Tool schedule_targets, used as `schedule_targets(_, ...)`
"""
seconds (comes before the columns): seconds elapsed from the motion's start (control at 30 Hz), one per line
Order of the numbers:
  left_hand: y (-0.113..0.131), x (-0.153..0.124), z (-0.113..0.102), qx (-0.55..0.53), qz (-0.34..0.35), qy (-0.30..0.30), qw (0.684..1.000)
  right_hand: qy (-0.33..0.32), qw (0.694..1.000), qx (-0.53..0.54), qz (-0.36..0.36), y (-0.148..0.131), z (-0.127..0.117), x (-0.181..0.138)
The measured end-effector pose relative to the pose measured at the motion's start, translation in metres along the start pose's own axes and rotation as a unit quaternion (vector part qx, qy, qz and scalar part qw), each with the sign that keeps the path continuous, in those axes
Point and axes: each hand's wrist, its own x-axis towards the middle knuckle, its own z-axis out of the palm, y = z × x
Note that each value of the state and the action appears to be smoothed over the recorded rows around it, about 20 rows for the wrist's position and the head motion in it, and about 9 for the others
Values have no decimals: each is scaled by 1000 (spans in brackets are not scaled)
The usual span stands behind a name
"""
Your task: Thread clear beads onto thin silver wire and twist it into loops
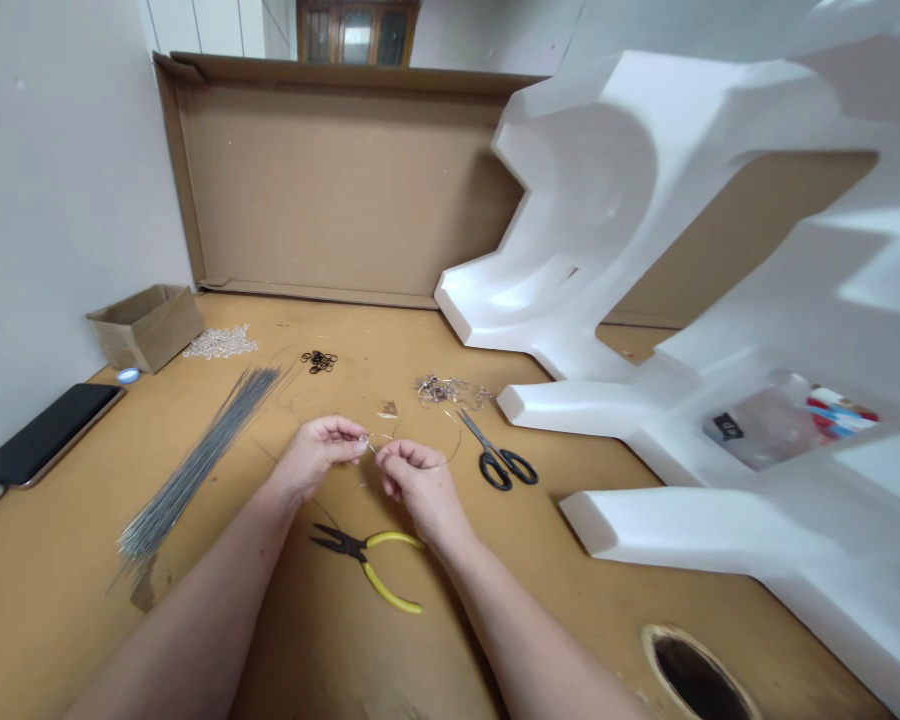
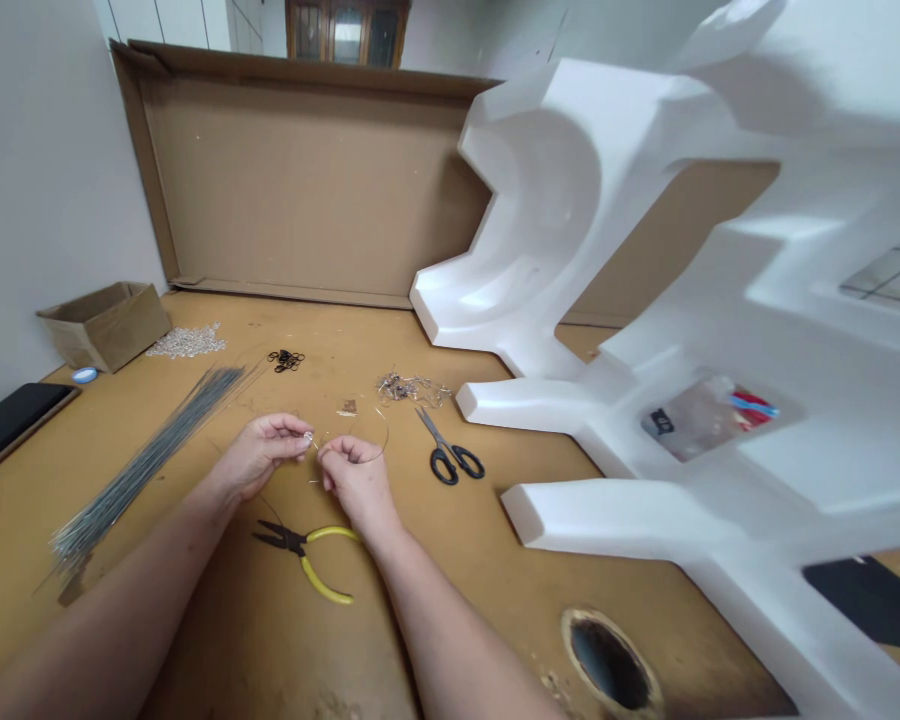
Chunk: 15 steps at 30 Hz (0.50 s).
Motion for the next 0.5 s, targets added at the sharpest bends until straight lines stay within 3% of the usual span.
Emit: schedule_targets(0.5,1,0,-2,-14,2,-12,1000,-3,1000,6,4,2,0,1)
